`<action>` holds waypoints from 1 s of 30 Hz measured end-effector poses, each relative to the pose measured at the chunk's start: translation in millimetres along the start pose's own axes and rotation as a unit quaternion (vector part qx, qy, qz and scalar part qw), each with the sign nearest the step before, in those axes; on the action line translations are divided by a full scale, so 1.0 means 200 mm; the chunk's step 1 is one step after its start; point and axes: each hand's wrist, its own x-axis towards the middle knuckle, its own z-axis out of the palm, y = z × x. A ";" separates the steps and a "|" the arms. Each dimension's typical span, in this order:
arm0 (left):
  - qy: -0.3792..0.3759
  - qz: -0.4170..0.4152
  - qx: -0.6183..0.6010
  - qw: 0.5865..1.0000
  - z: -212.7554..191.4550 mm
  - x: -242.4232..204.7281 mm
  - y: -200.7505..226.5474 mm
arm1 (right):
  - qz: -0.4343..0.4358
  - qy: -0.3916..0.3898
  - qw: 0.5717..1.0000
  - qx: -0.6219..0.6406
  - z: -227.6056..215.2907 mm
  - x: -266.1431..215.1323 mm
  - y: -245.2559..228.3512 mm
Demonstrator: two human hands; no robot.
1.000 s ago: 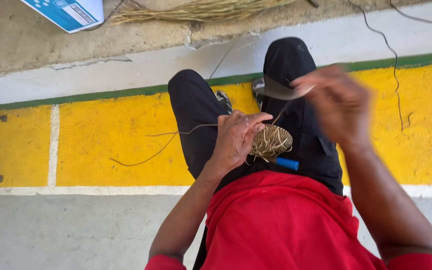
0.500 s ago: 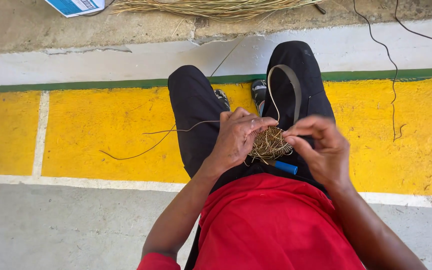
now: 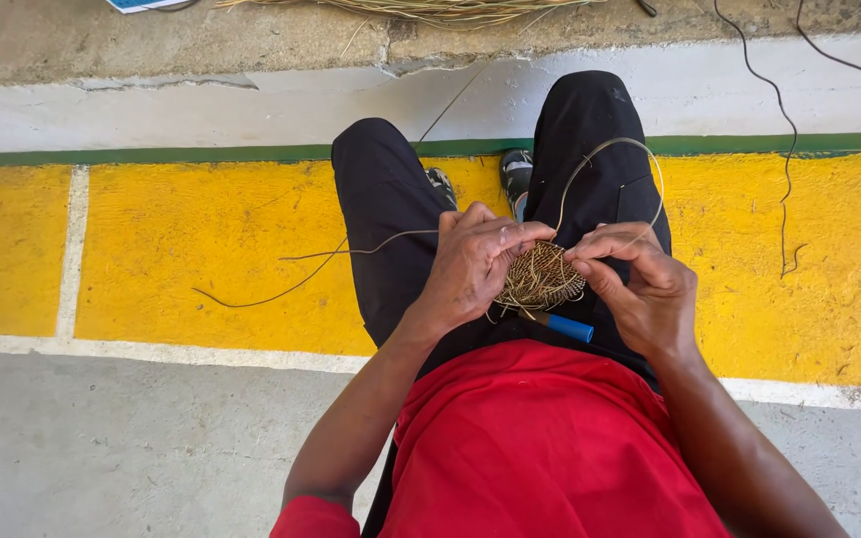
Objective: Weaving a small circular base or coaster using thin straw-like fibers.
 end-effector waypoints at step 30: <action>-0.011 0.009 -0.013 1.000 -0.02 -0.01 -0.01 | -0.092 -0.013 0.973 -0.210 0.06 0.05 0.05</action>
